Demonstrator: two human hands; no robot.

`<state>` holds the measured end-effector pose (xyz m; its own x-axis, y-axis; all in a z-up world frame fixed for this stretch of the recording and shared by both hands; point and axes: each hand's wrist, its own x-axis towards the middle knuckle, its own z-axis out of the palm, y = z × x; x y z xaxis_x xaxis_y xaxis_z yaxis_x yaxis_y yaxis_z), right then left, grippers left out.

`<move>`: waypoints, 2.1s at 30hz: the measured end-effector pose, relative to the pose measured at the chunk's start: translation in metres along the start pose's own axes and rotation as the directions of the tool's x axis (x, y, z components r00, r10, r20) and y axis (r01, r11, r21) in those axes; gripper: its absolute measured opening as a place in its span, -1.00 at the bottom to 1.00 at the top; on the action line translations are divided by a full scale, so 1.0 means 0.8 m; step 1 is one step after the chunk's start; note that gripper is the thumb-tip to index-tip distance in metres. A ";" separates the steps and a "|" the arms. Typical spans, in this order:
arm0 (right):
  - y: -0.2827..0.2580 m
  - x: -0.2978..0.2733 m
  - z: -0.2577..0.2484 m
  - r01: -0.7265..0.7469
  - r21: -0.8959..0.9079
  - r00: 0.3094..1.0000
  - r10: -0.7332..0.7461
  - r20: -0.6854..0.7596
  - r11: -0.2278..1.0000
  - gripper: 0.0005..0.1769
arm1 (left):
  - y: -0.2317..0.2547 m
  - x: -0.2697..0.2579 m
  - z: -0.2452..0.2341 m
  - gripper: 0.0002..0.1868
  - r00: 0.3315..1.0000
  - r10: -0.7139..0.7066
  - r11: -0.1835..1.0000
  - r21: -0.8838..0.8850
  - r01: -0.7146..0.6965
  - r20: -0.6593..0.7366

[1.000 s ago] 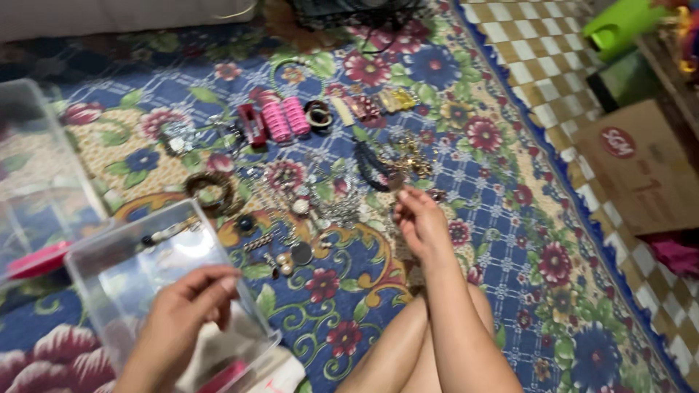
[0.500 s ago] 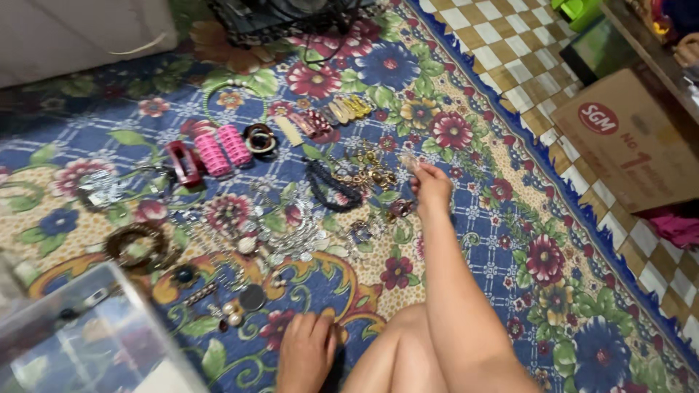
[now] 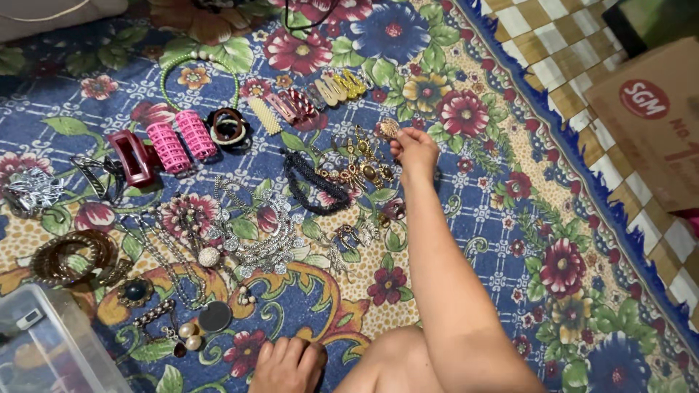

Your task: The person sits on a floral mat and organizes jewelry by picking up earrings, necklaces, and hair clips from the floor and placing them into a clear plastic storage box. They wipe the inside of the box with a cloth and continue sorting items into the container.

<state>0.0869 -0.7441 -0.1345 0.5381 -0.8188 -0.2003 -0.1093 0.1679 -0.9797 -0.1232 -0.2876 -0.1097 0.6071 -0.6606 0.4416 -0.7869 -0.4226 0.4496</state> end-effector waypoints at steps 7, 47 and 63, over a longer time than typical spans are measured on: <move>-0.019 -0.028 -0.031 -0.045 -0.066 0.999 0.043 -0.018 0.997 -0.87 | -0.001 0.001 -0.006 -0.66 0.996 -0.012 0.998 -0.066 0.018 0.089; -0.055 -0.317 -0.062 -0.513 -0.289 0.652 0.586 0.481 0.808 -0.82 | 0.019 0.028 -0.056 -0.80 0.960 -0.122 0.990 -0.037 0.135 0.254; -0.046 -0.356 -0.007 -0.514 -0.356 0.687 0.623 0.373 0.780 -0.82 | 0.018 0.030 -0.062 -0.84 0.963 -0.116 0.990 -0.051 0.132 0.242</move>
<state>-0.0673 -0.5201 -0.0415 0.6136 -0.2533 -0.7479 -0.6596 0.3563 -0.6618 -0.1144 -0.2784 -0.0541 0.6492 -0.7378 0.1850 -0.6931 -0.4737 0.5433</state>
